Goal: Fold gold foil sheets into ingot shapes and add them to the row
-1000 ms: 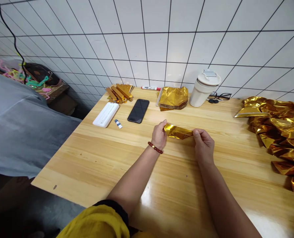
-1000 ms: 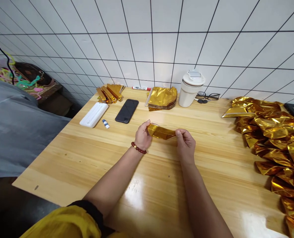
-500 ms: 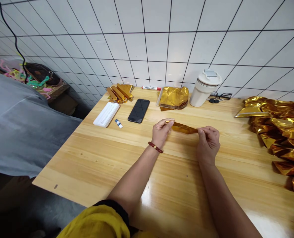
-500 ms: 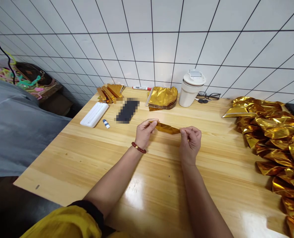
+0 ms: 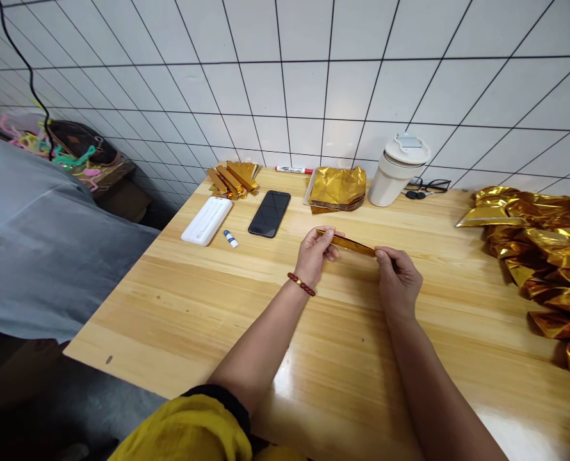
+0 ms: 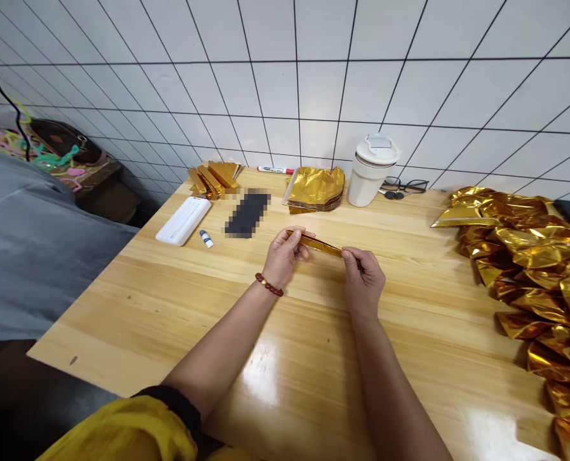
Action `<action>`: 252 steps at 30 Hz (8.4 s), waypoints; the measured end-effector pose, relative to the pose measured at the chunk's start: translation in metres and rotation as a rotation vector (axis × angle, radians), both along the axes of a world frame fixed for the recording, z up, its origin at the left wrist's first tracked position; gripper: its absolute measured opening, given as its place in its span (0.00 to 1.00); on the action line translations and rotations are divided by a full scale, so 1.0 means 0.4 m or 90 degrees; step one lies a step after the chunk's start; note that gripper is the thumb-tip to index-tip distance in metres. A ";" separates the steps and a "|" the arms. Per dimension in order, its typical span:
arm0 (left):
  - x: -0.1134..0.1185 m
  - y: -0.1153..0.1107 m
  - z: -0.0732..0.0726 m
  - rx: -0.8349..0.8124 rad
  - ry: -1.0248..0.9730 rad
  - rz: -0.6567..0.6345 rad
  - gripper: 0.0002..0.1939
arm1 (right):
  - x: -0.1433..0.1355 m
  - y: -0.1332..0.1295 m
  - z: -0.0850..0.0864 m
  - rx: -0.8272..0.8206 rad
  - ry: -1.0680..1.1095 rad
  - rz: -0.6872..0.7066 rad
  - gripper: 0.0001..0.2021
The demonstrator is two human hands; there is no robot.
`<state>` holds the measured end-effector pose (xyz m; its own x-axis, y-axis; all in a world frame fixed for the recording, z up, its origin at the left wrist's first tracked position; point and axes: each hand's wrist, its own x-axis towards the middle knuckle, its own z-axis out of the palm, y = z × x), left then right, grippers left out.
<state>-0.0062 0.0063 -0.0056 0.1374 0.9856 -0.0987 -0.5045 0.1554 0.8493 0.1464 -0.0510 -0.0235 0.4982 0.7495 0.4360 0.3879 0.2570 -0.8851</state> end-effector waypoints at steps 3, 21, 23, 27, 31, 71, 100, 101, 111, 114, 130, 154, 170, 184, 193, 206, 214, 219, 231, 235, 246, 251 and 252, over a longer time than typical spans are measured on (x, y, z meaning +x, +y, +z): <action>0.003 0.000 -0.003 0.006 0.003 0.005 0.23 | 0.000 -0.001 0.001 -0.002 -0.006 0.012 0.10; 0.002 -0.008 -0.013 0.090 0.020 -0.020 0.20 | -0.008 0.008 0.005 -0.050 0.183 0.005 0.16; 0.006 -0.008 -0.016 0.102 0.031 -0.009 0.19 | -0.009 0.009 0.006 -0.058 0.201 0.001 0.14; 0.015 -0.009 -0.021 0.140 0.059 0.035 0.31 | -0.014 0.007 0.009 -0.065 0.223 0.038 0.11; 0.019 -0.007 -0.023 0.151 0.068 0.104 0.48 | -0.021 0.004 0.010 -0.049 0.233 0.081 0.10; 0.032 -0.010 -0.016 0.122 0.087 0.259 0.41 | -0.036 -0.010 0.030 -0.167 0.283 0.229 0.11; 0.018 -0.017 -0.015 0.146 0.103 0.109 0.15 | -0.011 -0.001 0.033 -0.080 0.408 0.082 0.08; 0.017 -0.019 -0.012 0.161 0.089 0.079 0.16 | -0.007 0.002 0.033 -0.075 0.422 0.078 0.08; 0.027 -0.018 -0.001 0.122 0.094 0.051 0.19 | 0.003 0.010 0.032 -0.049 0.464 0.062 0.09; 0.027 -0.012 0.004 0.102 0.115 0.085 0.21 | -0.001 0.009 0.034 -0.037 0.440 0.072 0.12; 0.025 -0.009 0.005 0.120 0.157 0.091 0.27 | -0.016 0.003 0.016 -0.121 0.324 0.098 0.23; 0.019 -0.002 -0.003 0.035 0.089 0.037 0.21 | -0.004 0.015 0.009 -0.088 0.418 0.082 0.17; 0.010 0.002 -0.013 -0.003 0.013 -0.033 0.27 | -0.002 0.010 0.004 -0.141 0.206 0.054 0.17; 0.018 -0.002 -0.016 0.001 0.013 -0.036 0.23 | -0.011 0.008 -0.002 -0.107 0.228 0.128 0.15; 0.015 -0.008 -0.017 0.020 -0.006 -0.076 0.21 | -0.017 0.002 0.012 -0.096 0.301 0.163 0.15; 0.023 -0.012 -0.023 0.065 0.014 -0.063 0.22 | -0.012 0.003 0.004 -0.123 0.316 0.091 0.18; 0.022 -0.019 -0.013 0.096 0.067 -0.062 0.26 | -0.018 -0.003 0.015 -0.123 0.282 0.073 0.20; 0.023 -0.022 -0.009 0.114 0.079 -0.039 0.29 | -0.020 0.000 0.012 -0.130 0.273 0.060 0.20; 0.024 -0.018 -0.012 0.119 0.077 -0.012 0.28 | -0.023 0.000 0.014 -0.117 0.242 0.035 0.20; 0.028 -0.020 -0.018 0.093 0.064 -0.046 0.30 | -0.020 0.004 0.009 -0.104 0.293 0.016 0.20; 0.028 -0.020 -0.018 0.133 0.079 -0.005 0.32 | -0.029 -0.005 0.014 -0.133 0.233 0.052 0.25; 0.029 -0.015 -0.019 0.033 0.022 0.045 0.35 | -0.026 -0.001 0.010 -0.113 0.243 0.040 0.22; 0.029 -0.014 -0.019 0.029 0.023 0.045 0.30 | -0.028 -0.003 0.011 -0.116 0.227 0.046 0.22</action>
<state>0.0054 0.0009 -0.0132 0.0640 0.9963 -0.0576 -0.4823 0.0814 0.8722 0.1351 -0.0522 -0.0191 0.5368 0.8375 0.1022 0.0354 0.0987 -0.9945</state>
